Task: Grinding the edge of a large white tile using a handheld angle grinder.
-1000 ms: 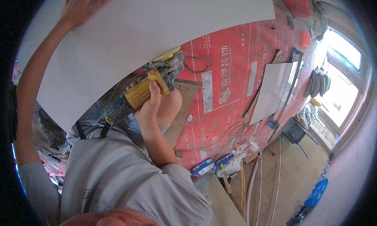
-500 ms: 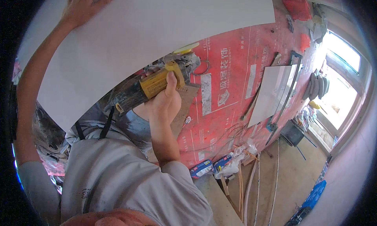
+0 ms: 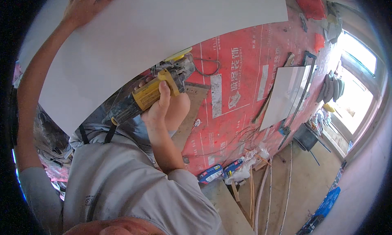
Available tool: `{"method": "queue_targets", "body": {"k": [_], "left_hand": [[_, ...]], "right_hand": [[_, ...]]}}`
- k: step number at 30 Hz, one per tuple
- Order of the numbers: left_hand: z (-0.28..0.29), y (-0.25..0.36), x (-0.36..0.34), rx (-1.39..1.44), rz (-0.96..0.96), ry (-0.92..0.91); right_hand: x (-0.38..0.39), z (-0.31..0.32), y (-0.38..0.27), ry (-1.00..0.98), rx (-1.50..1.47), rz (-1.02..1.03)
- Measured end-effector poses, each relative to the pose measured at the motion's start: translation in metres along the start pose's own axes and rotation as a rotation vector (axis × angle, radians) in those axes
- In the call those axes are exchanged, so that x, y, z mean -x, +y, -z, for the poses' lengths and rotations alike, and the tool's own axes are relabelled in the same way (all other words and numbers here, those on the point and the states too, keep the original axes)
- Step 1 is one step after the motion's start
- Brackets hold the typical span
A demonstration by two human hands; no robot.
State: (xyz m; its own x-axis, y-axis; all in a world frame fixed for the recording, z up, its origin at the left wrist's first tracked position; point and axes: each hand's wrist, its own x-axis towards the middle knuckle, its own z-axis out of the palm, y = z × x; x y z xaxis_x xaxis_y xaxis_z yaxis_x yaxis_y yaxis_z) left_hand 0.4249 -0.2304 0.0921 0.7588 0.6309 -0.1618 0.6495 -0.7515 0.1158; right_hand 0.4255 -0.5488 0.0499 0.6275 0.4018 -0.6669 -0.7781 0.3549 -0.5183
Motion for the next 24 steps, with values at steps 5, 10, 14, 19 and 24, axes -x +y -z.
{"method": "queue_targets", "body": {"k": [5, 10, 14, 19, 24], "left_hand": [[0.002, 0.000, 0.002, 0.003, 0.005, -0.012], [0.003, 0.000, 0.002, 0.021, 0.009, -0.011], [0.003, -0.002, 0.005, 0.021, 0.004, 0.008], [0.000, -0.001, 0.002, -0.005, 0.004, -0.004], [-0.003, 0.000, 0.001, 0.001, 0.001, 0.006]], "right_hand": [[0.006, 0.010, 0.010, -0.029, 0.011, -0.059], [0.011, 0.013, 0.019, -0.045, -0.040, -0.088], [0.016, 0.012, 0.025, 0.026, -0.018, -0.080], [0.018, 0.012, 0.028, -0.017, -0.018, -0.095], [0.023, 0.010, 0.029, -0.045, -0.033, -0.100]]}}
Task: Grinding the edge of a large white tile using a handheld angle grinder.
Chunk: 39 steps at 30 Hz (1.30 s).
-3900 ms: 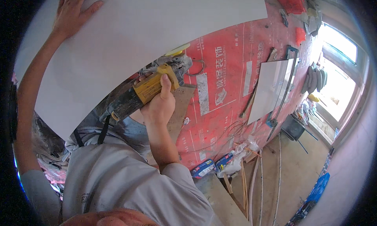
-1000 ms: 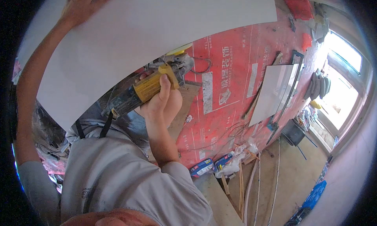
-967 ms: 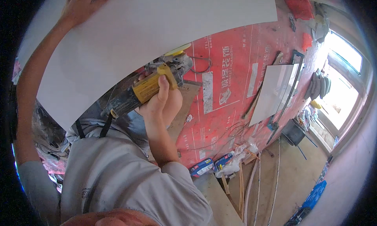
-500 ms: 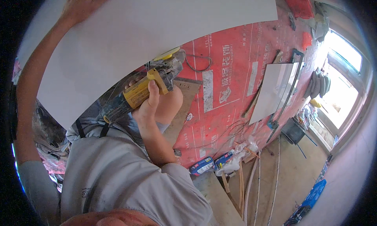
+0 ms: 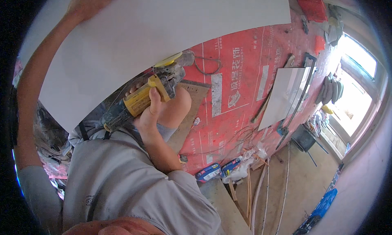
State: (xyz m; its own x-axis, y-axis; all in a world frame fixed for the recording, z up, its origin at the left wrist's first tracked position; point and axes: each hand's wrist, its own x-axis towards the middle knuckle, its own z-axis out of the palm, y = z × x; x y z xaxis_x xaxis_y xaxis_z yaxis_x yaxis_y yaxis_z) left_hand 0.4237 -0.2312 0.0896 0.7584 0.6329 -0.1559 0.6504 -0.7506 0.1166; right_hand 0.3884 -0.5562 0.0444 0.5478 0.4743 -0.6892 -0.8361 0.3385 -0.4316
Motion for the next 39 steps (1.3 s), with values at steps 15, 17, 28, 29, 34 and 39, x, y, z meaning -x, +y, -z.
{"method": "queue_targets", "body": {"k": [15, 17, 28, 29, 34, 39], "left_hand": [[0.009, 0.014, -0.007, 0.000, 0.036, -0.077], [0.010, 0.011, -0.004, -0.013, 0.044, -0.057], [0.011, 0.008, -0.002, 0.005, 0.022, -0.075], [0.012, 0.008, -0.002, 0.000, 0.024, -0.074], [0.010, 0.008, -0.001, 0.007, 0.032, -0.034], [0.007, 0.007, -0.004, 0.018, 0.047, -0.051]], "right_hand": [[0.003, 0.010, 0.009, 0.037, -0.010, -0.003], [0.001, 0.004, 0.003, 0.056, -0.001, 0.005], [-0.025, -0.012, -0.056, 0.118, 0.150, 0.145], [-0.029, -0.011, -0.059, 0.204, 0.159, 0.137], [-0.049, -0.006, -0.072, 0.157, 0.117, 0.147], [-0.025, -0.011, -0.057, 0.153, 0.122, 0.090]]}}
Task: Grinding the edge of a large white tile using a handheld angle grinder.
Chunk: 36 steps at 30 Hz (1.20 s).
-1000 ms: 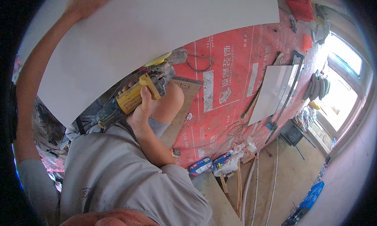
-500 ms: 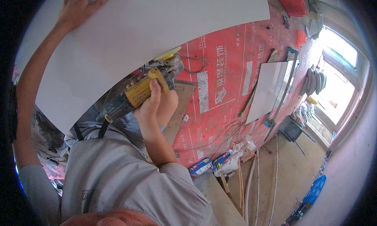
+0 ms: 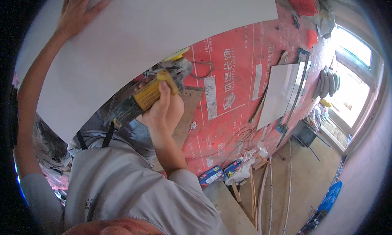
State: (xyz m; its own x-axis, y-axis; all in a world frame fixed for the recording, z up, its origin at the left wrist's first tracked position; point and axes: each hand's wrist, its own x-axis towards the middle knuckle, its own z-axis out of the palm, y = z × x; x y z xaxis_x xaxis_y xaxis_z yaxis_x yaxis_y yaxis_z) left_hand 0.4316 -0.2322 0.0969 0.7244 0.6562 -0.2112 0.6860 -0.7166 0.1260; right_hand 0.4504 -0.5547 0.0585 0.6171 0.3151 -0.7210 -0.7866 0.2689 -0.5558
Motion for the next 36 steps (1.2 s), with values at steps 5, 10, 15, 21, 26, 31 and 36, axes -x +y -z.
{"method": "queue_targets", "body": {"k": [5, 10, 15, 21, 26, 31, 36], "left_hand": [[0.000, 0.003, 0.001, -0.068, -0.028, 0.022], [-0.002, 0.003, -0.003, -0.070, 0.029, -0.043], [-0.013, -0.004, -0.005, -0.116, 0.007, -0.022], [-0.009, -0.003, -0.005, -0.074, 0.013, -0.031], [-0.002, 0.001, 0.000, -0.061, 0.016, -0.026], [0.000, 0.004, 0.000, -0.030, 0.003, -0.005], [0.001, 0.005, -0.003, -0.046, 0.023, -0.034]], "right_hand": [[-0.011, -0.001, -0.007, -0.049, -0.035, -0.009], [-0.044, 0.006, -0.024, -0.113, -0.084, 0.110], [-0.045, 0.012, -0.021, -0.011, -0.006, 0.067], [-0.058, 0.015, -0.028, -0.052, -0.048, 0.063], [-0.057, 0.010, -0.031, -0.100, -0.004, 0.110], [-0.066, 0.011, -0.038, -0.089, -0.021, 0.205], [-0.072, 0.018, -0.033, -0.095, -0.032, 0.109]]}}
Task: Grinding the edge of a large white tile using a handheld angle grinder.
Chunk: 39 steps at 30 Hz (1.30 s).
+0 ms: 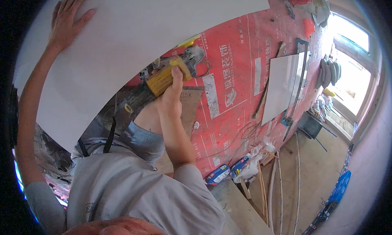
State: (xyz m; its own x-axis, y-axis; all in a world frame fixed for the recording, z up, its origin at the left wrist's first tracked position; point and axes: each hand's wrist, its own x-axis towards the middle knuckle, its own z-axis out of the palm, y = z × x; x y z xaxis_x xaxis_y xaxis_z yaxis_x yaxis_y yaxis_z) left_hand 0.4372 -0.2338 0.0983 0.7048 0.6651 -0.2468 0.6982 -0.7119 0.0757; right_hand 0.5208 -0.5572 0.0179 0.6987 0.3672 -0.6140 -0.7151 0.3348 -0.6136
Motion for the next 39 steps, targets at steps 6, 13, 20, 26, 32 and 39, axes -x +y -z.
{"method": "queue_targets", "body": {"k": [6, 13, 20, 26, 32, 39], "left_hand": [[-0.023, -0.015, -0.005, -0.043, -0.016, 0.042], [-0.033, -0.025, -0.008, -0.014, -0.137, 0.202], [-0.004, -0.002, 0.001, 0.009, -0.040, 0.053], [-0.006, -0.002, -0.002, -0.001, -0.012, 0.021], [-0.006, -0.002, -0.003, -0.041, -0.015, 0.025], [-0.019, -0.011, -0.006, -0.049, -0.020, 0.052]], "right_hand": [[0.005, -0.006, 0.001, 0.024, 0.006, 0.019], [-0.002, -0.004, -0.005, -0.011, -0.020, 0.106], [-0.012, 0.000, -0.007, 0.061, 0.065, 0.041], [-0.017, -0.002, -0.013, 0.127, 0.005, 0.091], [-0.019, 0.002, -0.017, -0.023, -0.031, 0.006], [-0.020, 0.002, -0.015, 0.087, 0.030, 0.045]]}}
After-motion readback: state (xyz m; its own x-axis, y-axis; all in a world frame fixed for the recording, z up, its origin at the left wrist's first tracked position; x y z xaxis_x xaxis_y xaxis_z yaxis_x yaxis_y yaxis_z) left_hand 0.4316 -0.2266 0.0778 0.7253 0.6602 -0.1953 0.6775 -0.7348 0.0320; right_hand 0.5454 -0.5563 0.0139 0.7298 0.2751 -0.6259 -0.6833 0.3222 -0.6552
